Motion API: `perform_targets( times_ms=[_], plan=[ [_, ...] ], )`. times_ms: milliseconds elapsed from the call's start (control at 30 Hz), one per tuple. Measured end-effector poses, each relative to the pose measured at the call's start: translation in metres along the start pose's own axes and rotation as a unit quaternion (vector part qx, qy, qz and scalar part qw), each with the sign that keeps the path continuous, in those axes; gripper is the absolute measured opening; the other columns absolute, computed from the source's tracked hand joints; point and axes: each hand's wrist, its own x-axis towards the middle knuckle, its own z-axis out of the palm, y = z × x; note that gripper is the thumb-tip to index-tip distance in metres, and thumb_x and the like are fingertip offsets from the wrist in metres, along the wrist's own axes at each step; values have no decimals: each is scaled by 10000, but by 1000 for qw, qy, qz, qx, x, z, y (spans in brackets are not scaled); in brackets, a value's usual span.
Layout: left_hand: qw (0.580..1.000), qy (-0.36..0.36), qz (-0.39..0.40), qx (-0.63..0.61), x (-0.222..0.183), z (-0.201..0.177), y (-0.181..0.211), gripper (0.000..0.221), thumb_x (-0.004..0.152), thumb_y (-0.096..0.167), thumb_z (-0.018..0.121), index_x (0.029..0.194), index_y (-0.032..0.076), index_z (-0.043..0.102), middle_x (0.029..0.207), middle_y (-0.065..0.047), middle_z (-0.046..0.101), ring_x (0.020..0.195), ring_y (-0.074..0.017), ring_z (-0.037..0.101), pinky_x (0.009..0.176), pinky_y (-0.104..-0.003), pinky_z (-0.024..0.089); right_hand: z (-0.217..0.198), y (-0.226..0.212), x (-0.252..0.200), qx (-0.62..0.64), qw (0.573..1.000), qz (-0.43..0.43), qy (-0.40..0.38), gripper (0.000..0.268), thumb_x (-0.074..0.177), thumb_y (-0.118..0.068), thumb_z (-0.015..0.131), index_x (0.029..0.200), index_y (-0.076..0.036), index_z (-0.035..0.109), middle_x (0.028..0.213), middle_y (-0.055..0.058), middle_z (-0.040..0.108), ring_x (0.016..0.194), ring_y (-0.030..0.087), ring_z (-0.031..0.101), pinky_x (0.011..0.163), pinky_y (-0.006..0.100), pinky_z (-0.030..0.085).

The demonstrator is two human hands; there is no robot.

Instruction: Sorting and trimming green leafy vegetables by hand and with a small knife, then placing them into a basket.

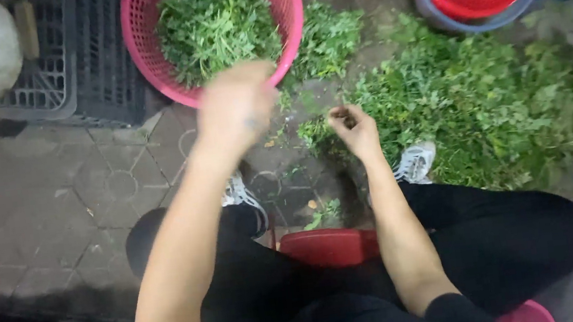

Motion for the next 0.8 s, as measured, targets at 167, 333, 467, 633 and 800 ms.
perform_targets(
  times_ms=[167,333,467,633,800],
  plan=[
    [984,-154,74,46,-20,97,26,601,922,395,878,1458,189,699,1287,-121,786,1292,-343,723,1213,-646,405,-30,-95,-41,-73,993,-75,-49,212,908,-183,903,1109,-217,848,799,17,769,683,107,645,677,307,518],
    [972,-132,-52,-188,-35,94,25,306,1024,277,768,1161,4,789,1077,-273,810,1129,-475,762,1063,-575,569,-25,-124,-73,248,957,144,36,804,1151,-681,272,1414,-19,644,1107,65,579,663,109,444,533,266,480],
    [929,-186,-192,-257,-26,96,4,211,975,324,765,830,172,789,708,-19,798,761,-192,826,821,-348,618,-12,-134,-77,396,904,158,-21,472,1173,-526,503,1277,-85,638,1112,28,624,626,98,487,499,245,444],
    [898,-237,-189,-317,-38,100,9,175,983,231,704,905,133,825,735,-41,819,708,-149,819,730,-299,632,16,-100,-70,334,940,72,-23,238,1124,-222,739,1245,-26,683,953,48,551,545,149,559,441,287,476],
    [922,-251,-128,-265,-64,144,13,212,1001,304,752,853,168,819,753,-16,822,798,-199,832,838,-334,626,-9,-45,-34,402,889,169,142,282,1049,-427,811,1081,-174,694,990,-10,718,677,96,581,553,266,473]
  ],
)
